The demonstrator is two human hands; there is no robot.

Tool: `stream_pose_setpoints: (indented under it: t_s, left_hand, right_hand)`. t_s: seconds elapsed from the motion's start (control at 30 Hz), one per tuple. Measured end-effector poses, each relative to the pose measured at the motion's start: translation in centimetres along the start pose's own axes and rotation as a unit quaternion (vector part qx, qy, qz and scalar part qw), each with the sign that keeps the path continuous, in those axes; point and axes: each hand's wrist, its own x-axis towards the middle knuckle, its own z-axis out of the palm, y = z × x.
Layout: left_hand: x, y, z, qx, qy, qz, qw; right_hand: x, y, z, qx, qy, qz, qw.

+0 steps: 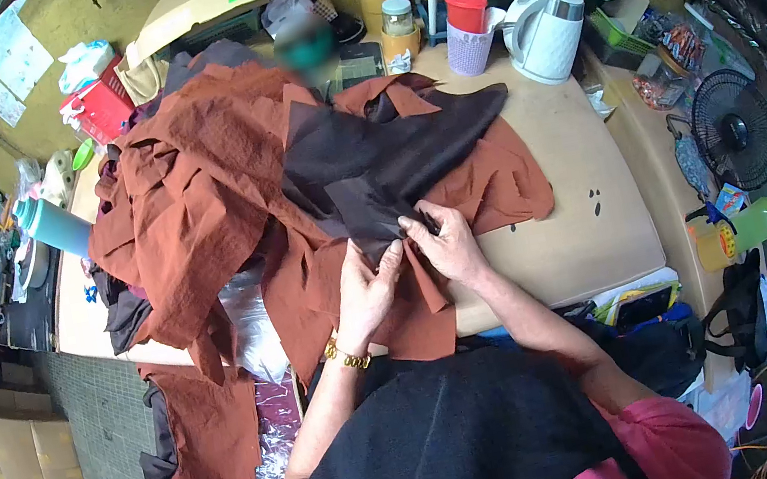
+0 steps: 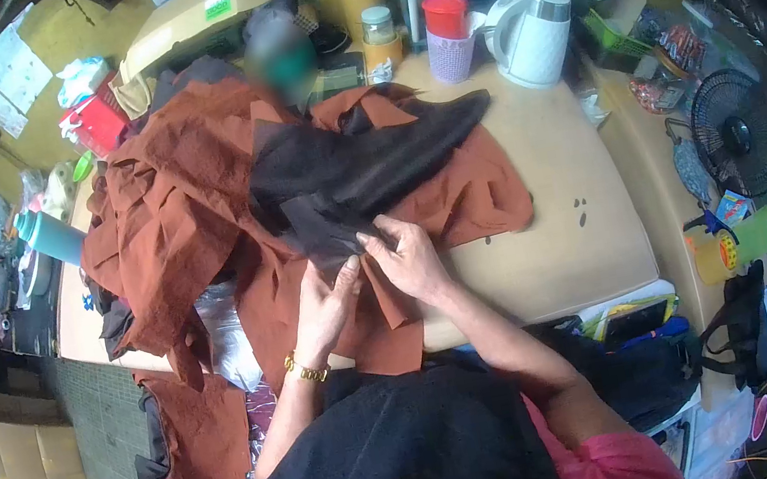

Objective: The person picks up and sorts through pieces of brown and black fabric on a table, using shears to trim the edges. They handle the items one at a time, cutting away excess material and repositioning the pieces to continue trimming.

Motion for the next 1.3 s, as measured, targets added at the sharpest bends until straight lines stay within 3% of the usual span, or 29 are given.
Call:
stream_pose_setpoints:
  t_s: [0.13,0.2,0.3,0.37,0.43,0.5,0.57,0.6,0.67,0.7,0.77,0.8,0.83,0.87,0.9,0.97,1.0,1.03,1.07,1.1,1.13,1.17,1.23,1.3]
  left_hand:
    - [-0.2,-0.6,-1.0,-0.016,-0.002,-0.021,1.000]
    - [-0.4,-0.2,-0.4,-0.078,0.011,0.044,0.996]
    - [-0.8,0.4,-1.0,-0.090,0.023,0.016,0.996]
    - [-1.4,0.0,-3.2,-0.028,0.008,0.010,1.000]
    - [-2.5,1.3,-4.3,0.118,-0.073,-0.048,0.989]
    - [-3.4,2.8,-4.0,0.122,-0.097,-0.084,0.984]
    - [-3.7,3.1,-4.0,0.079,-0.187,-0.176,0.963]
    - [-3.7,3.1,-4.0,0.112,-0.212,-0.147,0.960]
    - [-3.6,3.4,-4.0,0.139,-0.219,-0.142,0.955]
    - [-3.5,3.5,-4.0,0.166,-0.227,-0.138,0.950]
    - [-4.2,2.3,-4.2,0.120,-0.223,-0.141,0.957]
    - [-4.7,1.9,-4.2,0.109,-0.215,-0.130,0.962]
    - [-5.2,1.3,-4.2,0.098,-0.207,-0.119,0.966]
    - [-5.6,0.0,-4.4,0.174,-0.195,-0.163,0.951]
    - [-5.9,2.4,-2.6,0.102,-0.199,-0.172,0.959]
    - [-6.5,3.6,-1.6,0.241,-0.142,-0.114,0.953]
    - [-6.2,3.0,-1.5,0.241,-0.141,-0.115,0.953]
    - [-5.8,1.6,-1.6,0.135,-0.118,-0.067,0.981]
    - [-5.6,0.5,-2.0,0.028,-0.091,-0.018,0.995]
    - [-5.5,0.0,-3.0,0.081,-0.099,-0.049,0.991]
    - [-5.3,0.9,-3.4,0.095,-0.097,-0.087,0.987]
    - [-5.2,1.7,-3.5,0.107,-0.097,-0.128,0.981]
    - [-5.0,1.6,-3.8,0.099,-0.112,-0.128,0.980]
    - [-4.8,1.6,-3.6,0.092,-0.131,-0.128,0.979]
  right_hand:
    - [0.3,1.3,0.5,-0.030,-0.022,0.025,0.999]
    - [0.4,1.5,0.8,-0.034,-0.027,0.014,0.999]
    - [0.4,0.9,0.6,-0.057,-0.049,0.034,0.997]
    - [0.5,1.2,0.5,-0.041,-0.050,0.011,0.998]
    - [0.5,0.7,-0.2,-0.042,-0.129,-0.020,0.991]
    - [0.6,0.7,-0.6,-0.034,-0.216,-0.036,0.975]
    - [1.0,2.2,-1.1,-0.054,-0.302,-0.037,0.951]
    - [0.9,2.5,-1.0,-0.054,-0.304,-0.036,0.951]
    - [0.8,3.0,-0.8,-0.047,-0.240,-0.025,0.969]
    - [0.7,3.9,-0.6,-0.078,-0.160,-0.007,0.984]
    - [1.8,6.2,-1.4,-0.163,-0.097,-0.017,0.982]
    - [2.5,5.2,-1.7,-0.157,-0.094,-0.013,0.983]
    - [3.9,5.6,-2.1,-0.209,-0.179,0.068,0.959]
    - [4.5,6.3,-1.8,-0.174,-0.167,-0.023,0.970]
    - [5.0,6.3,-0.9,-0.139,-0.152,-0.115,0.972]
    - [5.6,6.1,0.9,-0.159,-0.188,-0.106,0.963]
    - [5.3,5.6,1.7,-0.207,-0.158,-0.154,0.953]
    - [5.1,5.3,1.7,-0.205,-0.160,-0.154,0.953]
    - [4.9,4.9,1.5,-0.254,-0.197,-0.098,0.942]
    - [4.9,4.8,1.3,-0.302,-0.233,-0.043,0.923]
    - [4.5,4.3,1.2,-0.313,-0.207,-0.070,0.924]
    - [3.5,3.5,0.4,-0.292,-0.141,-0.086,0.942]
    - [1.5,1.4,-0.4,-0.125,-0.058,0.000,0.990]
    - [-0.4,-0.3,-1.9,-0.043,-0.037,0.056,0.997]
